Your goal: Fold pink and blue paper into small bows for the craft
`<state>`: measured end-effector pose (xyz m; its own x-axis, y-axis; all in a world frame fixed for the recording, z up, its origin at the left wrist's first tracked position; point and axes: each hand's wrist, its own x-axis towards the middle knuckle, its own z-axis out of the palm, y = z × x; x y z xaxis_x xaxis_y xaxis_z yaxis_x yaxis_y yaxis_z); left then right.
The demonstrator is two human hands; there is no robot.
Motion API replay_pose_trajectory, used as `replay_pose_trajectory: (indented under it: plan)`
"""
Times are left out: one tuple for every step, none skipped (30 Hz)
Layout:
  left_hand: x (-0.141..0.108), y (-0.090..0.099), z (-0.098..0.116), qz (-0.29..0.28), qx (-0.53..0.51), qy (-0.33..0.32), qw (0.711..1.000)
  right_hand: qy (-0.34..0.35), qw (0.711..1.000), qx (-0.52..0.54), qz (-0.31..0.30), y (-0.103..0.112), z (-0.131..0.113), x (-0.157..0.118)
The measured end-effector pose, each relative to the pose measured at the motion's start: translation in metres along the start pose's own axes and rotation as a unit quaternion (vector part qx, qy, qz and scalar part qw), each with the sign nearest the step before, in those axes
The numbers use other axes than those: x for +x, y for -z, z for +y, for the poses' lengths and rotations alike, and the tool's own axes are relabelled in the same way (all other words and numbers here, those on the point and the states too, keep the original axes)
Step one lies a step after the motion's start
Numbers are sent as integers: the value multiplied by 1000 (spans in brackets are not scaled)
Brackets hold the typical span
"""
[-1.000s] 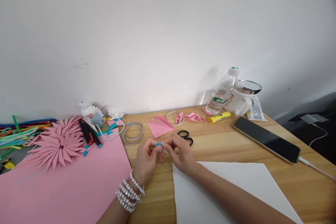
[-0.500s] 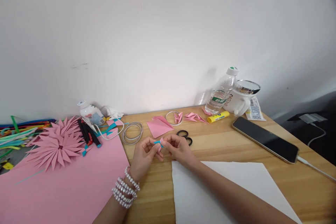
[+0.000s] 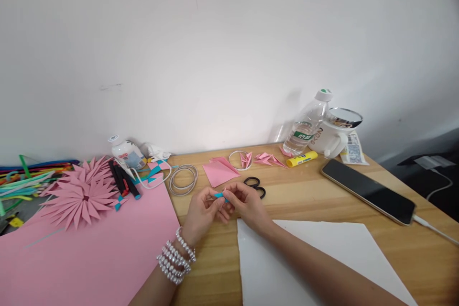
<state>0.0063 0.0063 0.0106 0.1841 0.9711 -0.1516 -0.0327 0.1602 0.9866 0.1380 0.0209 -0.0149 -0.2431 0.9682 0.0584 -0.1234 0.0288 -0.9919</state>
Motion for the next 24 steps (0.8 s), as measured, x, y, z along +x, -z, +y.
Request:
replay_pose_trajectory:
  plan:
    - [-1,0,1,3,2,5,1000,18,1000,-24,-4,0,0,-1]
    - [-2,-1,1,5,3,8,1000,46,997,-58,-5,1,-1,-2]
    - [-3,-1,2,9,2,9,1000,82,992,-96,-2,1,-1,-2]
    - [-3,-1,3,12,-3,10,1000,122,983,-134,4,2,-2,-3]
    - [-4,-2,3,13,-12,12,1000,157,974,-165,13,2,-3,-4]
    - [-4,-2,4,14,-24,13,1000,180,966,-183,22,3,-5,-4]
    - [-5,-3,4,13,-34,15,999,184,965,-183,26,3,-6,-4]
    - [-5,-3,4,10,-39,16,999,165,973,-162,22,3,-7,-4]
    - [-5,-4,3,7,-34,14,999,128,984,-124,12,4,-8,-4]
    - [-5,-4,2,8,-20,8,1000,82,994,-76,-5,4,-9,-3]
    - [-5,-5,2,13,0,-2,1000,37,999,-25,-25,4,-9,-2]
    - [-5,-5,1,21,19,-12,1000,1,999,18,-43,4,-8,-1]
    - [-5,-4,0,29,31,-19,999,-21,997,47,-54,4,-8,0]
    - [-4,-4,0,35,34,-22,999,-28,996,61,-58,3,-7,2]
    - [-3,-2,0,39,27,-20,999,-25,996,62,-53,3,-5,3]
    - [-2,-1,0,39,14,-16,999,-20,997,60,-50,2,-4,4]
    - [-1,0,0,37,-2,-10,999,-16,997,57,-48,2,-2,5]
    - [1,2,0,34,-15,-6,999,-13,997,56,-48,2,-1,5]
    - [2,3,1,31,-23,-3,999,-13,997,56,-49,2,0,6]
    - [3,4,1,31,-23,-2,999,-14,997,56,-50,2,1,6]
    - [3,5,2,36,-15,-4,999,-17,997,53,-47,3,2,6]
    - [3,5,2,45,1,-9,999,-20,998,47,-43,3,2,6]
    - [3,5,3,57,21,-15,998,-24,998,39,-41,4,2,6]
    - [3,4,3,69,41,-20,997,-30,998,31,-42,4,2,6]
